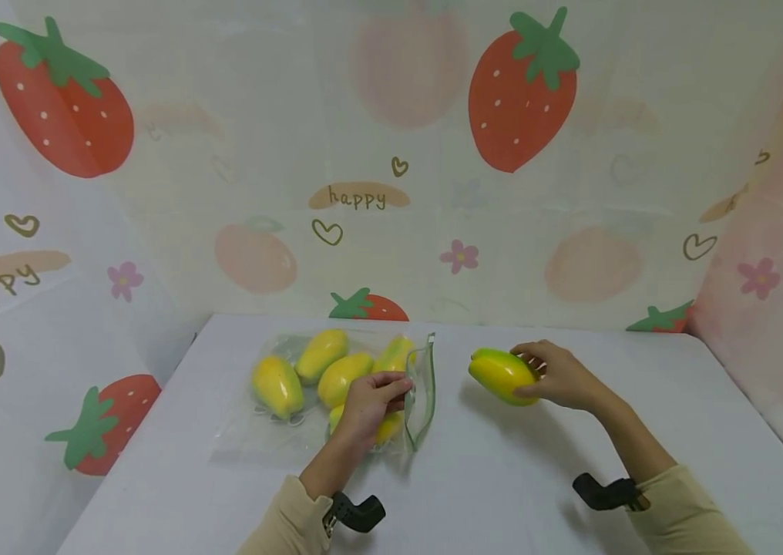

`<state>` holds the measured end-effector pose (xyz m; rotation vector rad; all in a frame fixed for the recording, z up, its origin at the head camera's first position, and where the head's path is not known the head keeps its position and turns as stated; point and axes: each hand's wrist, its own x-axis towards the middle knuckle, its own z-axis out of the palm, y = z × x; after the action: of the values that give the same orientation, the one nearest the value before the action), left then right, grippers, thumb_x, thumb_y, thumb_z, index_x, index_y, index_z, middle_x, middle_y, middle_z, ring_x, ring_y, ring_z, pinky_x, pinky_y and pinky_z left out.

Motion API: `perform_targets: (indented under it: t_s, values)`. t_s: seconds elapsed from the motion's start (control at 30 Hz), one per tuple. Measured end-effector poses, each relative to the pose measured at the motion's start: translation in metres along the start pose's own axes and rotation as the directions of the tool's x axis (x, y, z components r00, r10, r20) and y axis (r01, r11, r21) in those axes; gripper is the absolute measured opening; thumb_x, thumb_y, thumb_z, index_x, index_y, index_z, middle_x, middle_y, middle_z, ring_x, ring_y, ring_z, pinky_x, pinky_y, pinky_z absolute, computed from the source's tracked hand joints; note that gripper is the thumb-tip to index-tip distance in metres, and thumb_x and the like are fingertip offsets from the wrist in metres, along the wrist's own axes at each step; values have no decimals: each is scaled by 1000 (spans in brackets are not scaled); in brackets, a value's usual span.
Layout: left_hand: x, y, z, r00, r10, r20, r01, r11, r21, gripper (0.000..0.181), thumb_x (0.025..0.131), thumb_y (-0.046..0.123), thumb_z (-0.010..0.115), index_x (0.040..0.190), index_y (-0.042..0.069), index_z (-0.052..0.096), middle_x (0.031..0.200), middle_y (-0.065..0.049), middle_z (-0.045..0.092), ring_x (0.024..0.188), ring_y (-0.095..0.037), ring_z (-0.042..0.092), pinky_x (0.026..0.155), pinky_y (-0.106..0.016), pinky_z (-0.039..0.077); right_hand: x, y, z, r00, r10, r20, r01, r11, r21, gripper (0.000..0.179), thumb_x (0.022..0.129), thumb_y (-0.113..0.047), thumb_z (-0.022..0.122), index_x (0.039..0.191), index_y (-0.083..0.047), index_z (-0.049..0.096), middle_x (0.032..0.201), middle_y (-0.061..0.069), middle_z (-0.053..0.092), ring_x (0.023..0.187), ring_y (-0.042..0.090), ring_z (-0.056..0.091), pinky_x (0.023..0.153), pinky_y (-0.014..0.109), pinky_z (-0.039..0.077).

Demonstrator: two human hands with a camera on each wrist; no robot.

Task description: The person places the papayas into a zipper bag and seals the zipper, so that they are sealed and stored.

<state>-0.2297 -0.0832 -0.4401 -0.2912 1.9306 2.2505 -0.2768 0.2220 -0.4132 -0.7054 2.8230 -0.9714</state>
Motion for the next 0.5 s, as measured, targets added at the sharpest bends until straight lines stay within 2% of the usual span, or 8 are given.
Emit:
perform_targets:
  t_s: [0.3,0.5]
  values:
    - [0,1,1,1000,3,-3,-3,1000,1,31,93,12,66,115,-9,63,83,4,69,68,-8,60,68,-18,55,2,-19,5,996,-65,59,64,998,14,52,75,-18,79,122,-2,61,110,12,61,97,23,55,88,41,53]
    - [2,0,1,1000,-6,-3,6,1000,11,31,93,14,66,115,-8,64,85,4,69,69,-8,60,69,-18,55,5,-26,14,992,-77,98,75,997,27,51,75,-16,79,122,-4,62,109,9,61,98,21,55,89,39,52]
